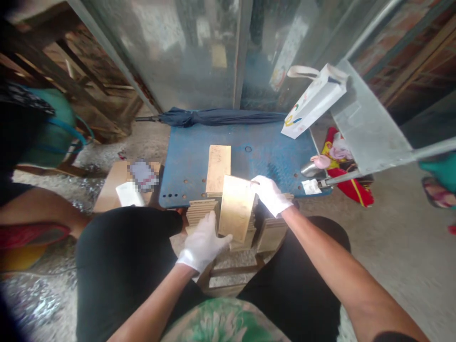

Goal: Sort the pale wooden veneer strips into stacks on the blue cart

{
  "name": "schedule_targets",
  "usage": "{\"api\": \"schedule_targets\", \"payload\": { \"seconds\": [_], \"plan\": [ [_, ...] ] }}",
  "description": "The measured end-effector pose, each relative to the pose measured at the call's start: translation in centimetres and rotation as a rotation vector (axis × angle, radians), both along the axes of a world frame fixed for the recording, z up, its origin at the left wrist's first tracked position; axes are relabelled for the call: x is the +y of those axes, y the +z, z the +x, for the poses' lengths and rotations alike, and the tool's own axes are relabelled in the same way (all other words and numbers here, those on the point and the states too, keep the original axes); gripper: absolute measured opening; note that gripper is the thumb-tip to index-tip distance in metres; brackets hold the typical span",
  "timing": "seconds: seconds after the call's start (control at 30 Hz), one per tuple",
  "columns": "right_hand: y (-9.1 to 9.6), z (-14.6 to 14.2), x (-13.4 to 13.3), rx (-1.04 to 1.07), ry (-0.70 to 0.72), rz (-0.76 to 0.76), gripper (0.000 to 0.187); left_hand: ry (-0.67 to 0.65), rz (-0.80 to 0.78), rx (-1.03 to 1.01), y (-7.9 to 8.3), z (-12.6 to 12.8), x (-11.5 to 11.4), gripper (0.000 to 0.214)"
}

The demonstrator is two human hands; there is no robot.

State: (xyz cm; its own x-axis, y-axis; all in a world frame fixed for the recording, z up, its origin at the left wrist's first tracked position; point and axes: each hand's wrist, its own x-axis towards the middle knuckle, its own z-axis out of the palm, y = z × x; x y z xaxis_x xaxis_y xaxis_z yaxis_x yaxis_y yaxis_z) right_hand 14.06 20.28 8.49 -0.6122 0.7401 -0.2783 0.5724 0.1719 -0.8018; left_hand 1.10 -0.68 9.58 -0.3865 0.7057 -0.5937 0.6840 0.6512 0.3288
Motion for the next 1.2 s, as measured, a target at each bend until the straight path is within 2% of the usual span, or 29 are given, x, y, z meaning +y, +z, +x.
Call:
{"api": "schedule_targets", "payload": {
  "seconds": [0.1,0.2,0.3,0.47,0.57,0.67,0.83,0.97,1.07,1.2],
  "plan": [
    [0.0,0.4,-0.4,0.05,-0.017,-0.054,0.022,0.104,0.11,0.052,-1.2,1.4,1.2,0.111],
    [0.1,0.2,-1.1,0.091,-0.028,-0.103,0.021,0.21,0.131,0.068,-2.3,2.7,2.4,0.129],
    [0.4,-0.3,-1.0,0.077,-0.062,-0.109,0.019,0.26,0.155,0.1,-2.9,3.8,3.6,0.14],
    [0.9,-0.7,0.2,0.047,-0.166,-0.142,0.017,0.215,0.138,0.126,-2.2,5.3,5.8,0.144],
    [0.6,-0.9,0.6,0.061,-0.215,-0.194,0.017,0.223,0.14,0.11,-2.0,5.6,6.8,0.133],
    [-0.1,-1.2,0.5,0.125,-0.311,-0.298,0.025,0.248,0.17,0.056,-2.4,5.3,7.5,0.124],
    [-0.9,-1.9,0.4,0.393,-0.557,-0.494,0.043,0.287,0.1,0.018,-3.1,3.3,9.3,0.126],
    [-0.6,-2.1,1.1,0.419,-0.726,-0.558,0.037,0.249,0.092,0.063,-3.3,-0.2,12.1,0.13],
    [-0.6,-2.2,1.5,0.381,-0.758,-0.561,0.022,0.271,0.034,0.124,-4.0,-3.4,14.7,0.132],
    [-0.7,-2.3,1.6,0.324,-0.691,-0.537,0.011,0.416,-0.061,0.135,-5.4,-6.9,17.8,0.138]
  ]
}}
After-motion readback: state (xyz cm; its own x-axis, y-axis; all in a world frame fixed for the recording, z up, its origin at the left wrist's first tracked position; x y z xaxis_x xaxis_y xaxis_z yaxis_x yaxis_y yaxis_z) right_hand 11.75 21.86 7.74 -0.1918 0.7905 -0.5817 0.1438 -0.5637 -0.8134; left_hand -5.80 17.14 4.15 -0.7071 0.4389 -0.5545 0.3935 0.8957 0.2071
